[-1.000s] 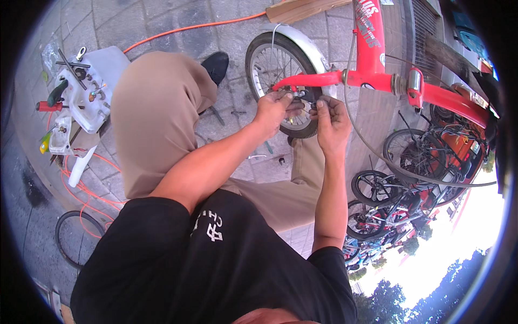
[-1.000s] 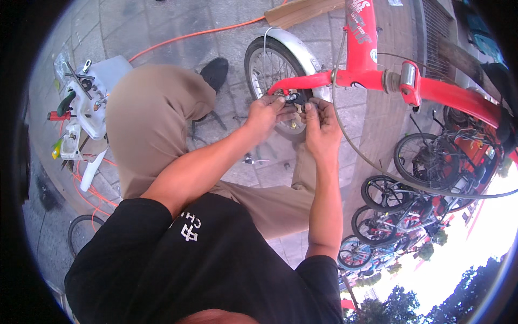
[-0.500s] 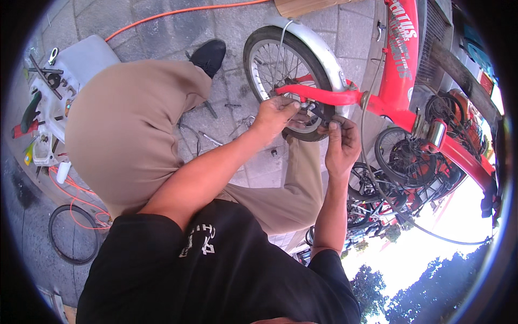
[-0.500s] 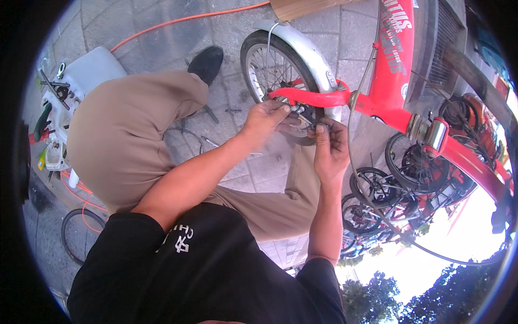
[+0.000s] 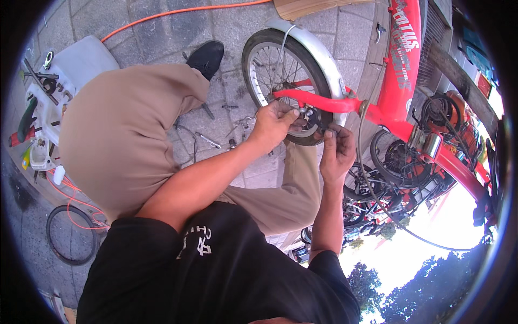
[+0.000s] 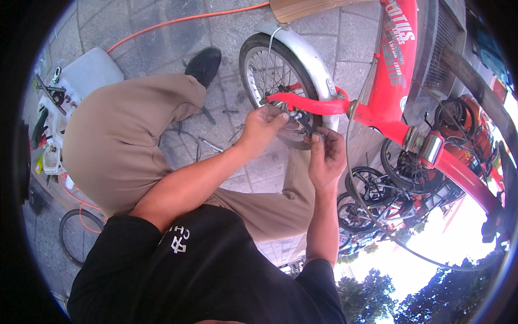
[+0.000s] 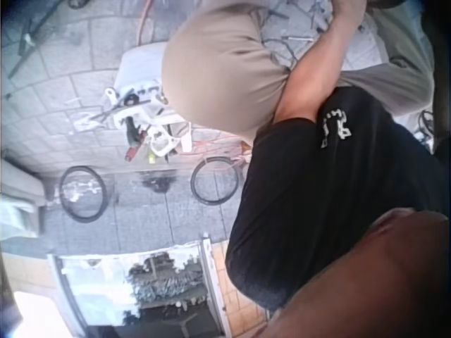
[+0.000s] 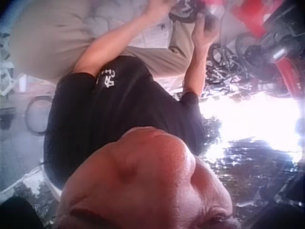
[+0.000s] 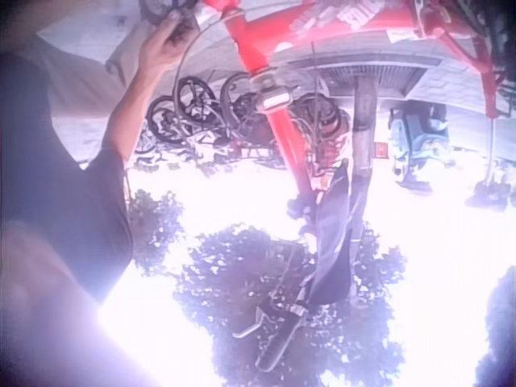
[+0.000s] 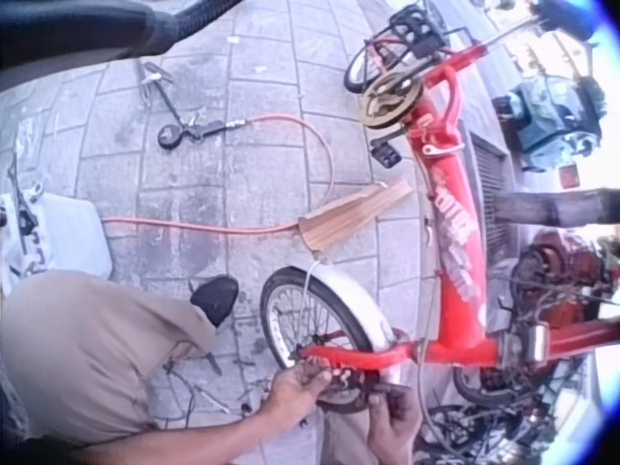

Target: The person is repairing a red bicycle on a sidewalk. They use a screwdriver and pliers to adjust the front wheel and brake components, repeatedly tightening and checking the parts.

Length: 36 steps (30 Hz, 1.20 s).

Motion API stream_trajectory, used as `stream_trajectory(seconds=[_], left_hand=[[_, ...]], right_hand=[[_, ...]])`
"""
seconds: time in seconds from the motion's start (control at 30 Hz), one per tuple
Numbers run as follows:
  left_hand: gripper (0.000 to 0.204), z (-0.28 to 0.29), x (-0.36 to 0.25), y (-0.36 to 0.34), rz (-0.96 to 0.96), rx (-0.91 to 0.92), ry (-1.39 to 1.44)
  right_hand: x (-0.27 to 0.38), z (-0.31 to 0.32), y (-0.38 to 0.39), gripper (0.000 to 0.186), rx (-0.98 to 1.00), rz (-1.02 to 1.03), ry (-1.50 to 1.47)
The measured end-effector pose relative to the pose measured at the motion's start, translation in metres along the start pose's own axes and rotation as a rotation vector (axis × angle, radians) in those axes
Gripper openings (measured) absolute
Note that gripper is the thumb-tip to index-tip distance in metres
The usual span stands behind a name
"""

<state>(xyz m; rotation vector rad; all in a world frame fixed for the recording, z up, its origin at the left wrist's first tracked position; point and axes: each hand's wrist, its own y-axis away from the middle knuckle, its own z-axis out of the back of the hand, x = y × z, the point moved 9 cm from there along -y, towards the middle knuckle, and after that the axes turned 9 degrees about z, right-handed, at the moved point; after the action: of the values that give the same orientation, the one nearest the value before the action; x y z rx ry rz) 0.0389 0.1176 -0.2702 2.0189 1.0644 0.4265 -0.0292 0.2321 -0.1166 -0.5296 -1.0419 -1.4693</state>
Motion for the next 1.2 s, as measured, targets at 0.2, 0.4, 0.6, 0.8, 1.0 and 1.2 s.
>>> stream_trajectory(seconds=[0.2,0.4,0.6,0.8,1.0,1.2], left_hand=[[0.012,-0.004,-0.002,0.003,-0.01,-0.024,-0.002],[0.011,-0.005,-0.005,0.004,-0.03,-0.071,0.001],[0.011,-0.005,-0.007,0.007,-0.068,-0.115,-0.12],[0.01,-0.002,0.003,-0.003,-0.025,-0.022,0.061],[0.013,-0.005,-0.003,-0.001,0.013,-0.064,0.048],[0.015,-0.005,-0.001,0.001,-0.006,-0.001,0.028]], right_hand=[[0.001,0.0,0.002,0.022,0.002,0.006,0.009],[-0.009,0.002,0.006,0.022,0.004,-0.016,-0.019],[-0.008,0.002,0.006,0.022,0.015,0.022,0.053],[-0.009,0.005,0.007,0.023,0.02,0.027,0.136],[-0.005,0.003,0.007,0.023,0.035,0.04,0.176],[-0.014,0.006,0.005,0.025,0.046,0.036,0.153]])
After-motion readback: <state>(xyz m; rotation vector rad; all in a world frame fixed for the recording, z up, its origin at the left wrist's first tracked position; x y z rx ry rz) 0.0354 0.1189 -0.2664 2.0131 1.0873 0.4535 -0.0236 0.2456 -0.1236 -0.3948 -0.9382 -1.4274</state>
